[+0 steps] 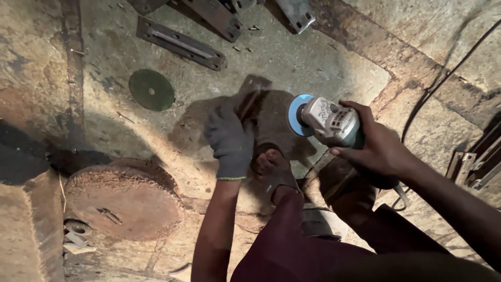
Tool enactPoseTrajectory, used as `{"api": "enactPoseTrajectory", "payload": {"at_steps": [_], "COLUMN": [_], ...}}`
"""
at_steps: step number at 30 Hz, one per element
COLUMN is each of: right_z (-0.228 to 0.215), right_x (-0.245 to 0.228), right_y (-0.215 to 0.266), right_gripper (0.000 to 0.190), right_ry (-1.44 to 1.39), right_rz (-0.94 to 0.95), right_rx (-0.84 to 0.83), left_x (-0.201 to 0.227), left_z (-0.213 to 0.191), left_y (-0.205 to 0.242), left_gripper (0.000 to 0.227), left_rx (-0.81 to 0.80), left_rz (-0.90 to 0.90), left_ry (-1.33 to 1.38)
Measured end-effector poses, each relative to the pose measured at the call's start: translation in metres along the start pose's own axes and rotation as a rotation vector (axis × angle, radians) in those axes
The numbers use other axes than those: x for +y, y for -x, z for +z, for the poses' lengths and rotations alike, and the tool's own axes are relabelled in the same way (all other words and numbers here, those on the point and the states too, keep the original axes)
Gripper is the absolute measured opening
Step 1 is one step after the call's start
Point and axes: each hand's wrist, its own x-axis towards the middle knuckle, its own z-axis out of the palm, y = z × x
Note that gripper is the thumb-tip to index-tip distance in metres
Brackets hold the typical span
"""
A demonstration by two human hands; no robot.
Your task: Grind and smooth the edges of metal brackets using an angle grinder.
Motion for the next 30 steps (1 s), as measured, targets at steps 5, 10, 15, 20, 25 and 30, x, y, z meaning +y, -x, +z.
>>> {"api": "enactPoseTrajectory", "payload": {"at_steps": [5, 10, 15, 20, 25, 30], "right_z": [0.003, -0.001, -0.009, 0.004, 0.018, 0.03], "right_x": [0.014, 0.016, -0.015, -0.011, -0.027, -0.029], "right_y": [-0.002, -0.004, -0.003, -0.01, -0.028, -0.048], "right_gripper": [0.101, 0.101, 0.11, 0.107, 0.101, 0.092], "right_ry": [-0.045, -0.089, 0.009, -0.13, -0.186, -0.186], "right_rz": [-0.096, -0.173, 0.049, -0.033, -0.011, -0.011], "right_rx": [0.028, 0.038, -0.098, -0.246, -0.301, -0.304], "left_x": [-0.016, -0.018, -0.029, -0.032, -0.095, -0.094], "left_z": [0.039, -0.015, -0.034, -0.013, 0.098, 0.099], "left_y": [0.006, -0.002, -0.001, 0.007, 0.05, 0.06], "left_gripper": [0.068, 0.058, 0.05, 0.029, 0.035, 0.041], "left_rx": [-0.014, -0.239, -0.423, -0.767, -0.374, -0.365], "left_rz": [0.12, 0.207, 0.186, -0.466, 0.058, 0.213], "left_ry": [-0.054, 0.266, 0.796, 1.275, 0.561, 0.436]}}
